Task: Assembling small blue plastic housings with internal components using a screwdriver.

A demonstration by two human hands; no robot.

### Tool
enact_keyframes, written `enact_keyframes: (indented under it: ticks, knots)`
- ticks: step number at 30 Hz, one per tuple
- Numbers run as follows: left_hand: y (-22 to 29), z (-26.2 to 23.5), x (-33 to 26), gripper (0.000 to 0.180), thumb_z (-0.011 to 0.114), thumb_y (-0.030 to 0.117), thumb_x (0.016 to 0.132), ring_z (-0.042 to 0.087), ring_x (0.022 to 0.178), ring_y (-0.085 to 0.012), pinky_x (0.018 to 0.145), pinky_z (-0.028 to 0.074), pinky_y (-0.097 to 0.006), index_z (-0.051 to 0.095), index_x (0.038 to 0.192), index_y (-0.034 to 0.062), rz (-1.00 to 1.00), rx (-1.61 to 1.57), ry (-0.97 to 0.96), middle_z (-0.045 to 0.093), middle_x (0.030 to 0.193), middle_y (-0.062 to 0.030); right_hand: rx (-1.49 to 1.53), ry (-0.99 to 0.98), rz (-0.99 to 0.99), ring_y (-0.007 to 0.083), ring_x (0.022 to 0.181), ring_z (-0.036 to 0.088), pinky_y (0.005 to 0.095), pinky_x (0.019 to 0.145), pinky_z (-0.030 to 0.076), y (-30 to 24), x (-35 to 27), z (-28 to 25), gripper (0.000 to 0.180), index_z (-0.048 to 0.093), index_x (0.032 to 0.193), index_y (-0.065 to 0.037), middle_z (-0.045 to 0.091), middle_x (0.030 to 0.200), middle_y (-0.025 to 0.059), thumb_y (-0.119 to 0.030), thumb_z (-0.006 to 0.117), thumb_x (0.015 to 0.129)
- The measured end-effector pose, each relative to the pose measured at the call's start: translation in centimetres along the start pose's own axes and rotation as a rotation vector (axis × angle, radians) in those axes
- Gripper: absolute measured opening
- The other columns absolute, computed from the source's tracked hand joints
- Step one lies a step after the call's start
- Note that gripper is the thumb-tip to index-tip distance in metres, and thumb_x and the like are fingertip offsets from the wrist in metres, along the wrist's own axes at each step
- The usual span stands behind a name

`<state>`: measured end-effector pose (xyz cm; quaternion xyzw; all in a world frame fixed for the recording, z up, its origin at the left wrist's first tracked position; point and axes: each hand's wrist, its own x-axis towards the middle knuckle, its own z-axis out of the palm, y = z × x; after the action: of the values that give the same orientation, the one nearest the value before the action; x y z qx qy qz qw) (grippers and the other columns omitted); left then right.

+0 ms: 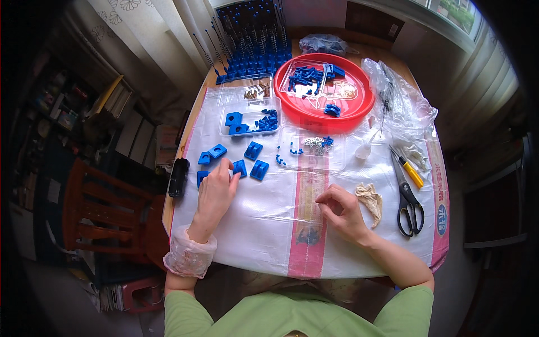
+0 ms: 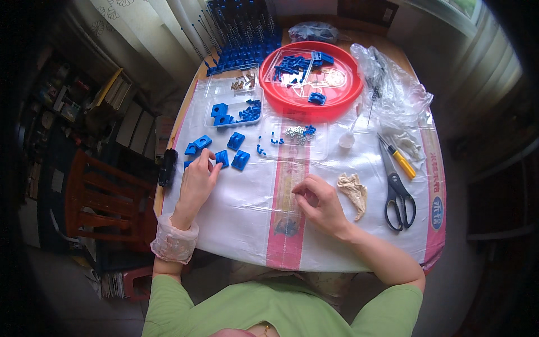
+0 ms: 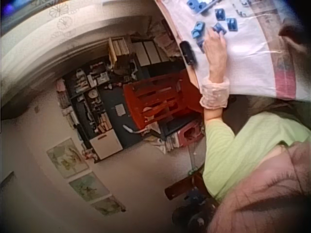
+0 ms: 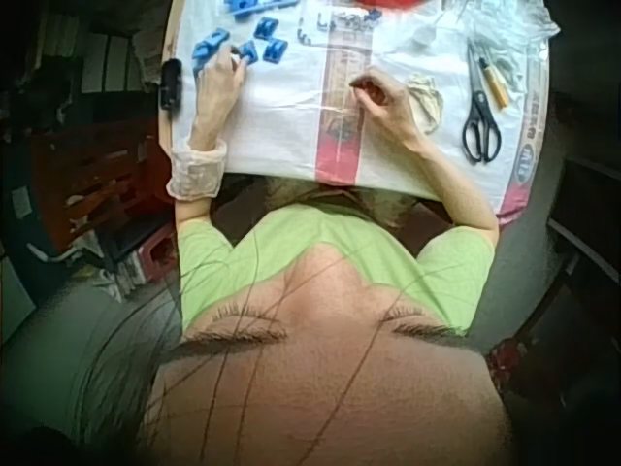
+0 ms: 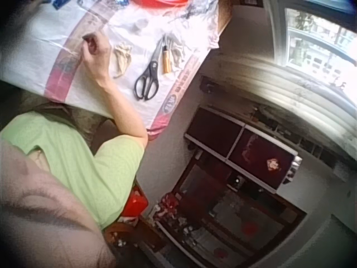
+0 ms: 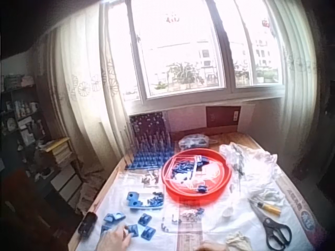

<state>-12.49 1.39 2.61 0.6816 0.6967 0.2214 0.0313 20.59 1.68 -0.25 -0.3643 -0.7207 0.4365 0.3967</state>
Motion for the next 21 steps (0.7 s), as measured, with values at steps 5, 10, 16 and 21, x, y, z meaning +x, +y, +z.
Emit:
enact_keyframes:
  ticks: [5, 10, 16, 21]
  knots:
    - [0.8, -0.6, 0.0, 0.035, 0.077, 0.012, 0.093, 0.071, 0.094, -0.0398, 0.080, 0.058, -0.045, 0.066, 0.124, 0.0018, 0.070, 0.028, -0.005, 0.068, 0.107, -0.0203, 0.011, -0.002, 0.007, 0.0073, 0.073, 0.057, 0.0227, 0.063, 0.044, -0.1, 0.0, 0.0, 0.013, 0.069, 0.099, 0.002, 0.061, 0.089, 0.0034, 0.009, 0.066, 0.089]
    - [0.8, -0.5, 0.0, 0.039, 0.079, 0.009, 0.089, 0.070, 0.099, -0.0351, 0.084, 0.057, -0.042, 0.070, 0.127, 0.0052, 0.213, 0.085, -0.034, 0.068, 0.110, -0.0167, 0.016, 0.005, 0.004, 0.0068, 0.072, 0.057, 0.0226, 0.063, 0.044, 0.1, -0.1, 0.1, 0.013, 0.069, 0.100, 0.002, 0.062, 0.088, 0.0032, 0.009, 0.066, 0.089]
    - [1.5, -1.6, 1.8, 0.036, 0.072, 0.004, 0.092, 0.071, 0.102, -0.0315, 0.086, 0.058, -0.041, 0.070, 0.127, 0.0056, 0.204, 0.084, -0.013, 0.069, 0.112, -0.0136, 0.002, -0.024, 0.064, 0.0163, 0.077, 0.063, 0.0286, 0.069, 0.051, -0.3, -0.1, -0.2, 0.010, 0.068, 0.100, 0.001, 0.065, 0.090, 0.0085, 0.003, 0.068, 0.090]
    - [-0.6, 0.4, 4.6, 0.036, 0.068, 0.000, 0.092, 0.071, 0.101, -0.0321, 0.086, 0.058, -0.042, 0.070, 0.127, 0.0049, 0.326, 0.197, -0.019, 0.070, 0.108, -0.0139, 0.000, -0.024, 0.061, 0.0169, 0.077, 0.064, 0.0293, 0.069, 0.052, -0.1, -0.2, -0.1, 0.011, 0.068, 0.101, 0.002, 0.066, 0.091, 0.0094, 0.002, 0.068, 0.090]
